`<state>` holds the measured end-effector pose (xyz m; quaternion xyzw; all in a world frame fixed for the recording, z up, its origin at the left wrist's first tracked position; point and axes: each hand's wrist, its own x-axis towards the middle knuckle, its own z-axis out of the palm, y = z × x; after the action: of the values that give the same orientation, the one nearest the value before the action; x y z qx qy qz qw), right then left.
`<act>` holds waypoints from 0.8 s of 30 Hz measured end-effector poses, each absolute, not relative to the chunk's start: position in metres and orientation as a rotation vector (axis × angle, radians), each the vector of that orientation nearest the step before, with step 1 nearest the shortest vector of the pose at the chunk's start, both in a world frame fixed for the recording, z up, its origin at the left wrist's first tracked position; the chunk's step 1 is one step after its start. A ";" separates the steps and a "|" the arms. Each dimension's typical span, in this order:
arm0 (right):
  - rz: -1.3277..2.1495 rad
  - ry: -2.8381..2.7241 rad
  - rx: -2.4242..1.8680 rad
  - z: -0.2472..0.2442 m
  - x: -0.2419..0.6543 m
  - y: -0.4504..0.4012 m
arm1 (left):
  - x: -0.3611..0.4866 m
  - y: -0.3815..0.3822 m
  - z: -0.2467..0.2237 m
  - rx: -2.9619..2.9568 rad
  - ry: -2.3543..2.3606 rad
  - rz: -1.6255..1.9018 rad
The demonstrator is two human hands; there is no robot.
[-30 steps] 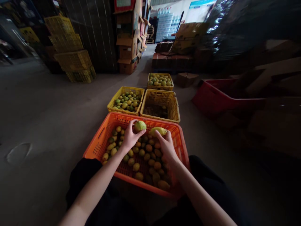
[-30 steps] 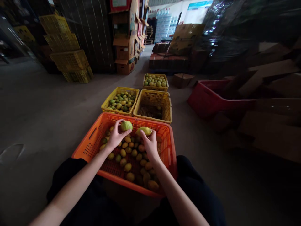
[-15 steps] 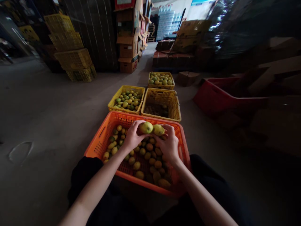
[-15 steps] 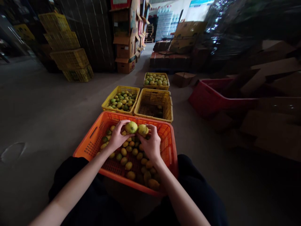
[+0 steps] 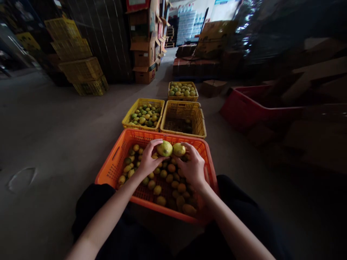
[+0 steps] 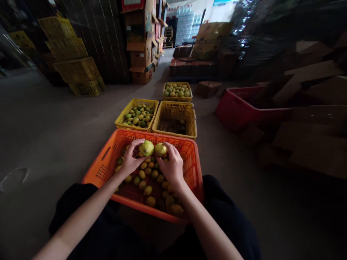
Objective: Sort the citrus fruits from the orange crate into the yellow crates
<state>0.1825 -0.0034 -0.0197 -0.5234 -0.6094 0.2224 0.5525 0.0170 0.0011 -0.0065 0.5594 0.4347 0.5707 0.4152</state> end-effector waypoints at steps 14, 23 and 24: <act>0.486 -1.554 -1.163 -0.025 0.178 -0.005 | 0.004 -0.005 -0.012 1.346 1.096 1.380; 1.008 -1.380 -1.209 -0.039 0.168 0.002 | 0.000 0.000 -0.030 0.966 1.128 1.290; 1.159 -1.307 -1.239 -0.047 0.164 0.002 | -0.003 0.001 -0.031 0.829 1.130 1.267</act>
<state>0.1636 0.0020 -0.0468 -0.5076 -0.5356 0.4751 0.4794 -0.0025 0.0012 -0.0315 0.3556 0.4844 0.5435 0.5860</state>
